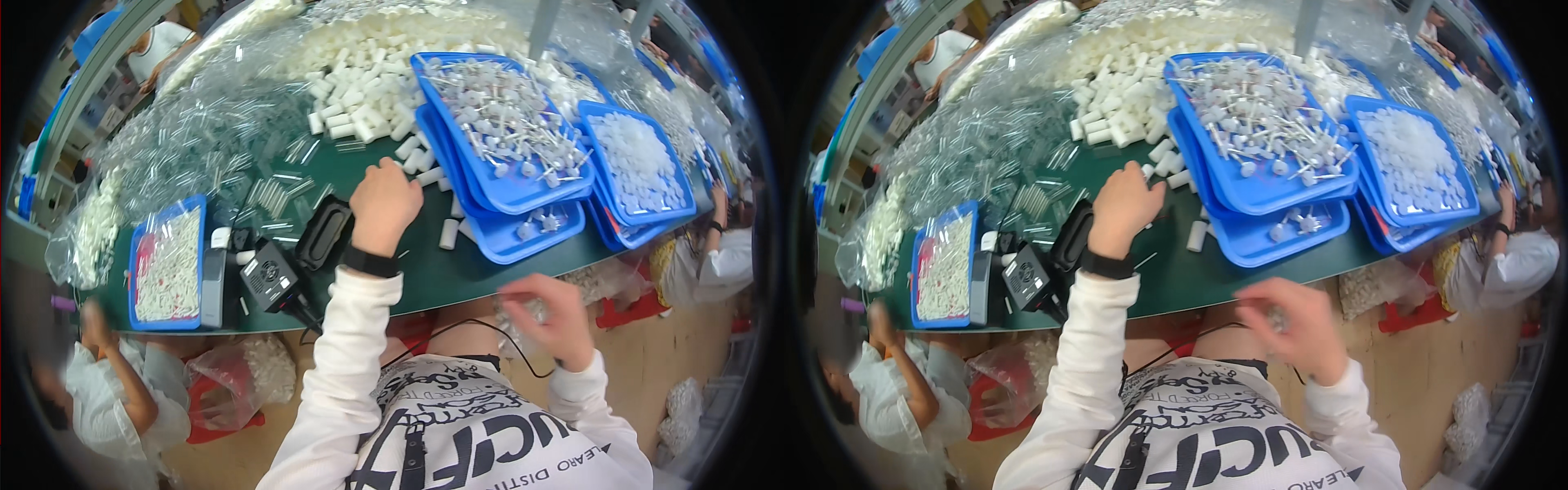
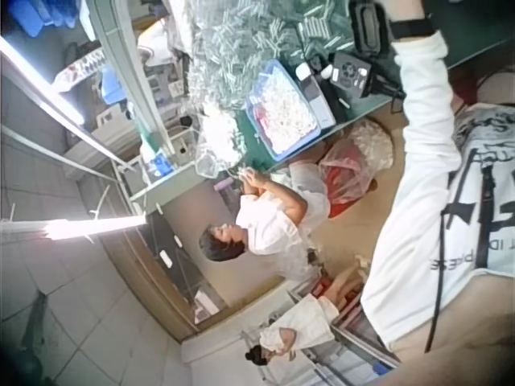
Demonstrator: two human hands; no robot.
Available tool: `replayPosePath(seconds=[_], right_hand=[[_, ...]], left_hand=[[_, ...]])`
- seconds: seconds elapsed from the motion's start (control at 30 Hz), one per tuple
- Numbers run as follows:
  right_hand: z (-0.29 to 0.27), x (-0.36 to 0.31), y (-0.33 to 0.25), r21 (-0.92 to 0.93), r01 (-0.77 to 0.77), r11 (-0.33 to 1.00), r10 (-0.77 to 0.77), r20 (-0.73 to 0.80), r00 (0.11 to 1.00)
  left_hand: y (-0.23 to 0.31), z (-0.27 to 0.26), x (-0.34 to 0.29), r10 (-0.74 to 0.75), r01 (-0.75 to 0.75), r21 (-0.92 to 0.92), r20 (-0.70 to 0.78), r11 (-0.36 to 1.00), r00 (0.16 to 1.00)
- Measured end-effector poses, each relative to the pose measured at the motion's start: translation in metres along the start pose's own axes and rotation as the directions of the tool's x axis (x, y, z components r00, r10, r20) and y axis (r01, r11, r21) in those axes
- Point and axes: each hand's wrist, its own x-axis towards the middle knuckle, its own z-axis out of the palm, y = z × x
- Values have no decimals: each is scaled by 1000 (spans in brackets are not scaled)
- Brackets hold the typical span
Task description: The person repeatedly picks a white cylindrical component and a small white piece with a red wire from blue trays, inserts the piece into the cylinder, and places the assembled unit back into a tray. The person handles items one at a time throughout the clip.
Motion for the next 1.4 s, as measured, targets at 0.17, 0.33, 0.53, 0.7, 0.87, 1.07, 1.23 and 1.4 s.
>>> replayPosePath(seconds=[0.17,0.33,0.53,0.7,0.87,1.07,1.23,1.4], right_hand=[[43,23,0,-186,226,956,-239,-49,970],[-1,36,8,-16,94,995,-96,-241,966],[-68,106,39,-301,28,953,-107,-248,963],[-60,137,59,-573,163,803,-176,34,984],[-58,135,64,-709,152,688,-202,14,979],[-65,75,2,-190,203,961,-267,-424,865],[-27,17,-24,515,347,784,-312,-158,937],[-11,11,-16,608,217,764,-230,-58,971]], left_hand=[[22,-18,-31,165,-151,-76,240,986,957],[19,6,-30,132,-116,-67,360,991,924],[26,-18,-54,146,-139,-177,27,974,989],[17,-61,-88,168,-193,-526,-95,828,981],[3,-72,-116,196,-53,-871,50,488,979],[-7,-65,-135,230,35,-985,74,169,970],[-1,-56,-140,279,59,-997,69,45,958],[-4,-50,-143,287,-6,-997,16,74,958]])
